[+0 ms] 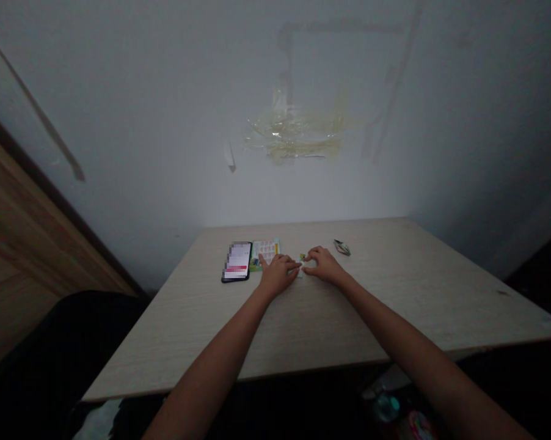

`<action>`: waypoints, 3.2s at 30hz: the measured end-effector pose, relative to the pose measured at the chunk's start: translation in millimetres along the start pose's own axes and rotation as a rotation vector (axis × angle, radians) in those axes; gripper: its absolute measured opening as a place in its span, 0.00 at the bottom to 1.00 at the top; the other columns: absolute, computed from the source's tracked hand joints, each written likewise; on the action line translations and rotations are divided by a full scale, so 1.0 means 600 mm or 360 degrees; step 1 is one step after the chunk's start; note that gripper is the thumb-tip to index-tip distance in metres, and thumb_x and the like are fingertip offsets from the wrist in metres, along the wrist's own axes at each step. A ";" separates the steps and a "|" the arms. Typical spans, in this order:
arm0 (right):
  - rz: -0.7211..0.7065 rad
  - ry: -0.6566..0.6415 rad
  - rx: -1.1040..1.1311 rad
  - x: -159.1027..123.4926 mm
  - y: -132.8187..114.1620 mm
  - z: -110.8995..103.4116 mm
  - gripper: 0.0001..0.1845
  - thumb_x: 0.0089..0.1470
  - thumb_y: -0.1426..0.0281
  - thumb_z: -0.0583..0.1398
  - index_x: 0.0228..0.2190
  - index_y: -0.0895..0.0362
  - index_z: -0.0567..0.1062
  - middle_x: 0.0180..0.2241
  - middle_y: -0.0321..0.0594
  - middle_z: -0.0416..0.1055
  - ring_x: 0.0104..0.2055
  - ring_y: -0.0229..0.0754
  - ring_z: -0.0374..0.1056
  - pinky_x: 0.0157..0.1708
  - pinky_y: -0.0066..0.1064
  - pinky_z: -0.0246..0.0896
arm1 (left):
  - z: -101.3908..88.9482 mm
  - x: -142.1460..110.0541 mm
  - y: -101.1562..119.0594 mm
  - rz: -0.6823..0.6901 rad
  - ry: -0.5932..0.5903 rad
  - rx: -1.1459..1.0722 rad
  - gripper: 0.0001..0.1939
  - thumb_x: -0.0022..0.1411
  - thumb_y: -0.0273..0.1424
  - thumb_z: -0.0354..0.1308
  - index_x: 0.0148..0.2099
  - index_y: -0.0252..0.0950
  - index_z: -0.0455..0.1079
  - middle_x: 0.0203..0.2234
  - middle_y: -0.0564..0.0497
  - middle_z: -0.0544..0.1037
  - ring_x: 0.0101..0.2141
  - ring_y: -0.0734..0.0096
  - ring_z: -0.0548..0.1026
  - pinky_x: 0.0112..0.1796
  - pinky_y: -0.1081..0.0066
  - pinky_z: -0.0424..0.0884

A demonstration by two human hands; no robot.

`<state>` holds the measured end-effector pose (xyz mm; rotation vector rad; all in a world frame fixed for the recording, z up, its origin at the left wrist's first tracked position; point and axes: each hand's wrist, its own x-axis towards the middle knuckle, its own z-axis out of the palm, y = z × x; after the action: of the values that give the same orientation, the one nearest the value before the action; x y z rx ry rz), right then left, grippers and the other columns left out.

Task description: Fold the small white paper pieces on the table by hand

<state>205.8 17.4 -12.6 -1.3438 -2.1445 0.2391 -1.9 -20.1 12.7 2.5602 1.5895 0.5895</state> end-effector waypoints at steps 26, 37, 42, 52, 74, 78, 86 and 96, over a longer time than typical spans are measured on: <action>-0.0042 -0.0189 -0.0062 -0.010 -0.008 -0.010 0.32 0.43 0.55 0.69 0.47 0.58 0.73 0.53 0.50 0.65 0.56 0.52 0.59 0.57 0.42 0.55 | 0.005 0.001 -0.005 -0.0044 -0.0027 -0.0039 0.14 0.66 0.42 0.55 0.53 0.57 0.74 0.49 0.53 0.76 0.57 0.53 0.63 0.57 0.27 0.27; -0.0121 -0.0014 0.0139 -0.008 0.017 0.000 0.17 0.52 0.62 0.66 0.43 0.54 0.77 0.49 0.46 0.71 0.54 0.48 0.64 0.56 0.43 0.56 | -0.007 -0.005 0.000 -0.0023 -0.0069 -0.0056 0.16 0.68 0.40 0.52 0.55 0.55 0.72 0.53 0.52 0.75 0.59 0.54 0.62 0.57 0.26 0.29; -0.0175 0.0002 0.0128 -0.010 0.013 -0.003 0.15 0.54 0.65 0.63 0.45 0.53 0.78 0.52 0.44 0.71 0.56 0.47 0.64 0.57 0.43 0.56 | -0.002 -0.002 -0.003 -0.0080 -0.0070 -0.0101 0.17 0.67 0.40 0.52 0.57 0.52 0.71 0.56 0.51 0.74 0.61 0.53 0.60 0.59 0.29 0.30; -0.0200 0.0005 0.0095 -0.009 0.005 -0.010 0.10 0.57 0.67 0.61 0.41 0.55 0.78 0.45 0.44 0.75 0.52 0.46 0.66 0.55 0.40 0.58 | -0.006 0.000 -0.005 -0.0204 0.0103 -0.0162 0.14 0.63 0.42 0.58 0.48 0.45 0.74 0.54 0.48 0.75 0.59 0.50 0.63 0.60 0.30 0.34; 0.0118 0.0109 -0.0037 -0.002 -0.006 0.010 0.15 0.50 0.57 0.67 0.34 0.55 0.79 0.40 0.44 0.68 0.47 0.48 0.63 0.50 0.39 0.58 | 0.001 0.005 0.001 -0.0273 0.0105 -0.0063 0.15 0.64 0.48 0.55 0.42 0.48 0.79 0.57 0.51 0.73 0.60 0.49 0.60 0.59 0.29 0.37; 0.0177 0.0147 -0.0010 0.001 -0.006 0.013 0.16 0.47 0.56 0.69 0.35 0.54 0.78 0.40 0.44 0.68 0.48 0.48 0.63 0.50 0.38 0.58 | -0.001 0.009 0.003 -0.0286 0.0070 -0.0070 0.14 0.63 0.48 0.57 0.42 0.48 0.78 0.57 0.51 0.72 0.61 0.47 0.59 0.58 0.27 0.36; 0.0356 0.0197 0.0062 0.019 0.006 0.016 0.15 0.41 0.61 0.71 0.33 0.53 0.80 0.39 0.43 0.71 0.46 0.48 0.66 0.48 0.39 0.60 | -0.010 0.014 0.000 -0.0266 -0.0046 -0.0051 0.13 0.59 0.46 0.62 0.44 0.49 0.77 0.60 0.52 0.70 0.63 0.43 0.55 0.56 0.25 0.35; 0.0464 0.0161 0.0222 0.031 0.021 0.016 0.13 0.43 0.69 0.67 0.36 0.54 0.80 0.40 0.41 0.76 0.45 0.46 0.69 0.47 0.37 0.62 | -0.013 0.016 -0.009 -0.0276 -0.0194 -0.0082 0.14 0.59 0.45 0.62 0.47 0.54 0.76 0.64 0.56 0.65 0.66 0.39 0.50 0.54 0.21 0.34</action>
<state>204.1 41.2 -19.0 -1.5485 -1.8103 0.4188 -5.7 -10.3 21.1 2.3417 1.7078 0.4424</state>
